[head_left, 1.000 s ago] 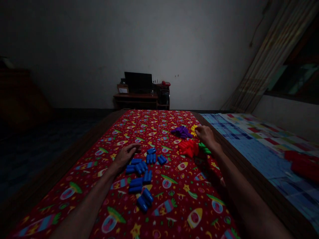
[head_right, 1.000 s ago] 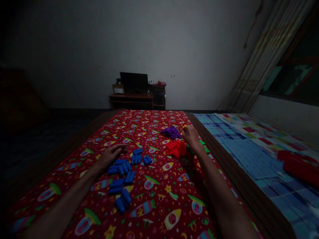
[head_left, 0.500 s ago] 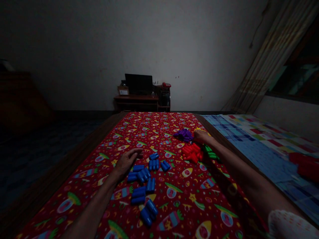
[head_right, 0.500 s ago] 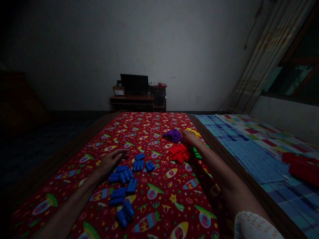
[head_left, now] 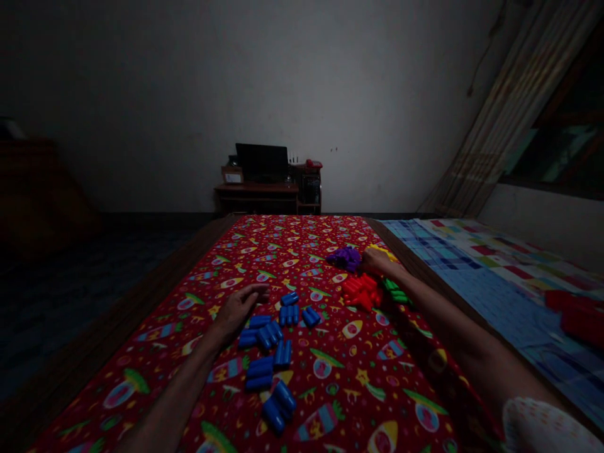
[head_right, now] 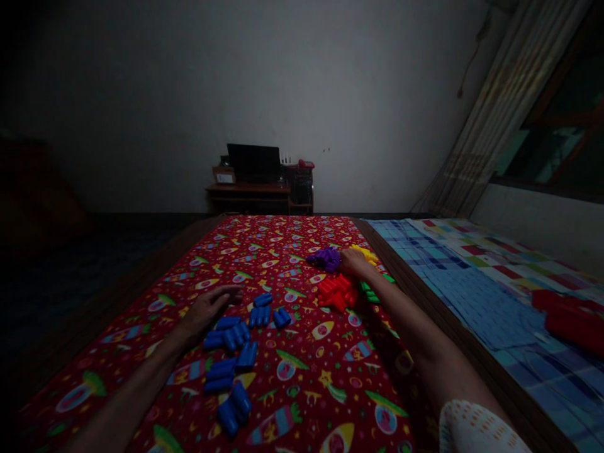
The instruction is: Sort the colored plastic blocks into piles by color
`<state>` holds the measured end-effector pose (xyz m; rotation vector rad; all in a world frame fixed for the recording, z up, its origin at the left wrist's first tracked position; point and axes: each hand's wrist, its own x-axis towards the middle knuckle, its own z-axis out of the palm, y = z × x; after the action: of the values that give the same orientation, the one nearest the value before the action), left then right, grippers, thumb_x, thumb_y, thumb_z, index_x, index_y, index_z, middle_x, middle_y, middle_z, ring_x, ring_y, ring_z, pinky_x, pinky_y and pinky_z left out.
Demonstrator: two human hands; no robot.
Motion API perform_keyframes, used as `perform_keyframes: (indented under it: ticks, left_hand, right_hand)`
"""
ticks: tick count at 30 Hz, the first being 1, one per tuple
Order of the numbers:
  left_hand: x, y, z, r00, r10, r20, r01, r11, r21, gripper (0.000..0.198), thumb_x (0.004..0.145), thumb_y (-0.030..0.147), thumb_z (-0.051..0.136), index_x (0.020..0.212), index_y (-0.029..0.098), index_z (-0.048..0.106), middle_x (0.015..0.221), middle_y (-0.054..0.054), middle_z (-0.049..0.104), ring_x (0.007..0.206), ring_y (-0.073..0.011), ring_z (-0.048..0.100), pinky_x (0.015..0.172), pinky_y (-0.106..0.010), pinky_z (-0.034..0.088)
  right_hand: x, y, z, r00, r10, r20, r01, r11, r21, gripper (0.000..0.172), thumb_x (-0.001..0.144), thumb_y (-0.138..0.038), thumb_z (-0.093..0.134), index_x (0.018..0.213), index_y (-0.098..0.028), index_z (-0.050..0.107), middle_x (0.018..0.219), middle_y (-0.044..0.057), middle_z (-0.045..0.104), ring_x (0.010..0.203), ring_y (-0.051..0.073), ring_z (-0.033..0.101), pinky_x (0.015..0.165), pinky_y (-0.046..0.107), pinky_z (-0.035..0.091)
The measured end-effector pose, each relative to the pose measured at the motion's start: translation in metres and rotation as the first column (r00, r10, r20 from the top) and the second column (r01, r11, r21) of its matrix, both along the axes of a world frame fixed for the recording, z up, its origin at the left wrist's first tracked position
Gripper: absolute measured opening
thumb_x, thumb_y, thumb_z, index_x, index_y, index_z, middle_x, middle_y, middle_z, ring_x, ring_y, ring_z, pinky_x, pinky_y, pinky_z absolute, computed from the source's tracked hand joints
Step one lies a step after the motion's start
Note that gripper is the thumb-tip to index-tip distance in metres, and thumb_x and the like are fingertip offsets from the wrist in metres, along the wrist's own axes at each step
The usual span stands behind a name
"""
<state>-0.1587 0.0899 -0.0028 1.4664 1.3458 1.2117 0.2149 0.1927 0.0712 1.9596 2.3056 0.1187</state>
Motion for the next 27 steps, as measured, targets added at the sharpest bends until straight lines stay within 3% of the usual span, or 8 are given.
perform_keyframes:
  ticks: [9,16,23,27]
  left_hand:
    - [0.001,-0.001,0.001,1.0,0.005,0.007,-0.005,1.0,0.014,0.05,0.066,0.055,0.064,0.097,0.016,0.069,0.086,-0.011,0.075,0.086,-0.0287,0.071,0.081,-0.041,0.054]
    - [0.002,-0.003,0.004,1.0,0.011,0.003,-0.011,1.0,0.007,0.054,0.065,0.058,0.065,0.097,0.015,0.069,0.088,-0.012,0.075,0.087,-0.0289,0.071,0.082,-0.041,0.054]
    - [0.0,0.0,-0.001,1.0,0.003,-0.005,-0.003,1.0,0.016,0.054,0.066,0.058,0.065,0.098,0.015,0.068,0.088,-0.012,0.075,0.088,-0.0288,0.071,0.082,-0.041,0.054]
    - [0.0,-0.001,0.0,1.0,-0.012,0.005,0.011,1.0,0.011,0.054,0.066,0.057,0.065,0.099,0.014,0.067,0.09,-0.013,0.075,0.089,-0.0291,0.071,0.084,-0.042,0.053]
  right_hand:
    - [-0.003,0.008,0.006,0.998,-0.024,-0.05,0.022,0.999,-0.048,0.03,0.078,-0.03,0.063,0.099,-0.011,0.074,0.086,0.01,0.072,0.074,0.017,0.066,0.056,0.02,0.038]
    - [0.003,0.007,0.01,0.996,-0.037,-0.081,0.034,0.999,-0.039,0.024,0.08,-0.022,0.059,0.094,-0.01,0.075,0.088,0.012,0.071,0.075,0.017,0.065,0.057,0.02,0.038]
    - [0.009,-0.001,0.03,0.988,-0.081,-0.131,0.092,0.993,0.078,0.028,0.084,-0.019,0.049,0.096,-0.013,0.074,0.095,0.014,0.071,0.083,0.018,0.065,0.062,0.021,0.038]
    - [0.011,-0.018,0.049,0.951,-0.008,-0.308,0.076,0.975,0.209,0.034,0.088,-0.025,0.043,0.083,-0.009,0.073,0.08,0.012,0.069,0.071,0.016,0.062,0.058,0.022,0.035]
